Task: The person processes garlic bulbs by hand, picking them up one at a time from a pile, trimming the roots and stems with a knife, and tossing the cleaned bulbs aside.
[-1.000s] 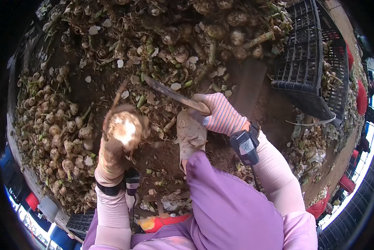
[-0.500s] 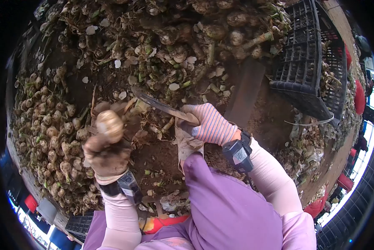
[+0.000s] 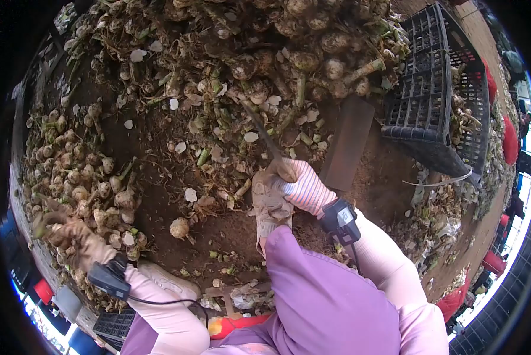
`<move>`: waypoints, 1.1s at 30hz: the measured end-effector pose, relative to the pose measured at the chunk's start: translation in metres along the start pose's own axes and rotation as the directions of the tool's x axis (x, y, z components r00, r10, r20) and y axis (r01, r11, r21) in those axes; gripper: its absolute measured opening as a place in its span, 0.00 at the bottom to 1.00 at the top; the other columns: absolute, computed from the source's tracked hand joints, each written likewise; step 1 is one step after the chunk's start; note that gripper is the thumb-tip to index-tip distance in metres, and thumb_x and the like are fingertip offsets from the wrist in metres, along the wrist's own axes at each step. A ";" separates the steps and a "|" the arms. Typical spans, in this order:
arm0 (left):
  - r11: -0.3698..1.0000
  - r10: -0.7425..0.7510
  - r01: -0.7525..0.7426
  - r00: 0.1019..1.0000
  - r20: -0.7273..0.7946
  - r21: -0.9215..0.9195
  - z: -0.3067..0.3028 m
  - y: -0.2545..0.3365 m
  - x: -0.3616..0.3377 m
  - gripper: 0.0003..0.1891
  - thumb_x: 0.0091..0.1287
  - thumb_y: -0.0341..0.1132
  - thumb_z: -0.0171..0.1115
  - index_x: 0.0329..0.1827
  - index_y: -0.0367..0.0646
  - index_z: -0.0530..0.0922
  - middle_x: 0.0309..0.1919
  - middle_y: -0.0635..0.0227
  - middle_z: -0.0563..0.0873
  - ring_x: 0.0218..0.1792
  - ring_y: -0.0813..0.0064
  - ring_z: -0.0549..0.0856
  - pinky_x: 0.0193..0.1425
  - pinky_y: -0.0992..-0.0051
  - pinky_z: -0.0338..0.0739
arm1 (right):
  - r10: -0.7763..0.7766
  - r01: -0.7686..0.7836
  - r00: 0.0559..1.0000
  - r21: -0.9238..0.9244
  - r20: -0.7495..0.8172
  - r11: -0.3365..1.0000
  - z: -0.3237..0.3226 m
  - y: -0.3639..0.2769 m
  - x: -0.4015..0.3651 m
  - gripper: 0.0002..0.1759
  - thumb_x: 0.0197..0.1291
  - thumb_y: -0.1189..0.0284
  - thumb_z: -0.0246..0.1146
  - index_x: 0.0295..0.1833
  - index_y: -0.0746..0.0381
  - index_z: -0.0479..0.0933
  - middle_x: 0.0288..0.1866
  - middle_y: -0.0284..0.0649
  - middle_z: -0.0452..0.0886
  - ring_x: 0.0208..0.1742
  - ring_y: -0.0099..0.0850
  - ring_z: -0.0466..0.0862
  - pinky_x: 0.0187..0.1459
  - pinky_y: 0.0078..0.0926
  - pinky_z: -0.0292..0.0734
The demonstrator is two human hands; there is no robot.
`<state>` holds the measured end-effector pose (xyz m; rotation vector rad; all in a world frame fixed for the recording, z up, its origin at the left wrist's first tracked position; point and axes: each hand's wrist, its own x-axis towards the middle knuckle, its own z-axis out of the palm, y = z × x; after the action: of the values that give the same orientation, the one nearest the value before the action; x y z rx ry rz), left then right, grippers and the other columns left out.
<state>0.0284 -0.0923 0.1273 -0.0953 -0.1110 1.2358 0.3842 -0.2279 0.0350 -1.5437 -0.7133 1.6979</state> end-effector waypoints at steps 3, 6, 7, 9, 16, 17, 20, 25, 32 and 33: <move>0.876 0.416 -0.380 0.907 -0.068 0.297 -0.008 -0.038 0.030 0.22 0.65 0.32 0.48 0.61 0.31 0.63 0.47 0.51 0.77 0.31 0.75 0.81 0.28 0.77 0.79 | 0.016 -0.014 1.000 0.053 -0.024 0.998 0.003 -0.013 0.001 0.06 0.58 0.74 0.61 0.40 0.64 0.77 0.30 0.29 0.78 0.32 0.17 0.74 0.35 0.19 0.70; -0.084 0.186 0.069 0.981 -0.052 0.994 -0.048 -0.109 0.066 0.13 0.66 0.33 0.59 0.51 0.38 0.77 0.44 0.59 0.83 0.38 0.72 0.84 0.40 0.76 0.79 | 0.112 -0.107 0.989 0.050 -0.098 0.993 0.005 -0.017 0.004 0.08 0.57 0.69 0.64 0.32 0.61 0.75 0.19 0.25 0.70 0.20 0.14 0.68 0.22 0.17 0.62; -0.295 0.216 0.083 0.976 -0.019 0.952 -0.063 -0.124 0.082 0.17 0.64 0.37 0.62 0.52 0.37 0.77 0.47 0.58 0.82 0.43 0.73 0.83 0.47 0.79 0.77 | 0.116 -0.111 0.987 0.047 -0.109 0.993 0.003 -0.015 0.003 0.08 0.57 0.69 0.64 0.32 0.61 0.75 0.19 0.25 0.70 0.20 0.14 0.68 0.22 0.17 0.62; -0.450 0.307 0.113 0.951 0.034 0.886 -0.098 -0.129 0.128 0.30 0.60 0.47 0.65 0.60 0.34 0.71 0.52 0.53 0.79 0.50 0.65 0.80 0.55 0.72 0.73 | 0.117 -0.121 0.987 -0.026 -0.109 0.992 0.000 -0.009 0.002 0.08 0.57 0.68 0.64 0.32 0.61 0.74 0.20 0.25 0.71 0.21 0.15 0.68 0.23 0.17 0.63; -0.628 -0.023 0.067 0.994 -0.105 0.775 -0.144 -0.111 0.154 0.19 0.66 0.34 0.52 0.58 0.34 0.69 0.41 0.56 0.83 0.39 0.64 0.82 0.43 0.70 0.75 | -0.018 0.020 0.992 0.012 -0.125 1.000 -0.005 -0.013 0.008 0.07 0.58 0.70 0.61 0.34 0.63 0.74 0.27 0.29 0.73 0.30 0.17 0.70 0.31 0.20 0.68; -0.459 -0.028 0.241 0.958 -0.285 0.855 -0.129 -0.111 0.134 0.17 0.68 0.30 0.48 0.59 0.34 0.69 0.38 0.63 0.82 0.36 0.72 0.81 0.41 0.74 0.75 | -0.058 0.060 0.988 0.009 -0.142 0.998 -0.005 -0.012 0.011 0.06 0.58 0.72 0.60 0.35 0.65 0.74 0.30 0.31 0.73 0.34 0.17 0.69 0.36 0.21 0.68; -0.106 -0.066 0.322 0.942 -0.330 0.941 -0.128 -0.093 0.069 0.23 0.70 0.36 0.50 0.67 0.39 0.62 0.54 0.62 0.76 0.37 0.80 0.81 0.40 0.78 0.77 | -0.069 0.026 0.992 -0.366 -0.104 0.930 -0.017 -0.013 0.025 0.12 0.55 0.68 0.60 0.37 0.67 0.74 0.30 0.44 0.78 0.31 0.31 0.76 0.37 0.28 0.72; 0.231 -0.386 0.521 0.824 -0.414 0.821 -0.112 -0.105 0.022 0.44 0.56 0.30 0.65 0.74 0.50 0.50 0.63 0.62 0.70 0.45 0.75 0.80 0.41 0.79 0.76 | -0.086 0.095 0.995 -0.670 0.046 0.736 -0.009 -0.032 0.026 0.16 0.53 0.64 0.60 0.38 0.66 0.74 0.27 0.54 0.77 0.33 0.52 0.78 0.35 0.38 0.73; -0.315 -0.263 0.419 0.824 -0.502 0.852 -0.074 -0.113 0.009 0.32 0.61 0.27 0.59 0.66 0.41 0.54 0.52 0.64 0.77 0.51 0.76 0.79 0.60 0.72 0.73 | -0.113 0.291 0.954 -0.772 0.277 0.566 0.013 -0.050 0.010 0.15 0.43 0.69 0.63 0.38 0.63 0.75 0.26 0.49 0.77 0.33 0.50 0.78 0.33 0.36 0.74; -0.444 -0.264 0.359 0.824 -0.502 0.821 -0.074 -0.112 0.007 0.30 0.62 0.29 0.59 0.64 0.41 0.55 0.52 0.66 0.77 0.50 0.76 0.79 0.61 0.72 0.72 | -0.111 0.290 0.954 -0.771 0.277 0.567 0.014 -0.053 0.010 0.15 0.43 0.69 0.63 0.38 0.63 0.75 0.26 0.49 0.77 0.33 0.50 0.78 0.33 0.36 0.74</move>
<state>0.1457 -0.1236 0.0689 1.4207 1.0159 0.2395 0.3778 -0.1884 0.0730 -1.7581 -1.9115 1.4023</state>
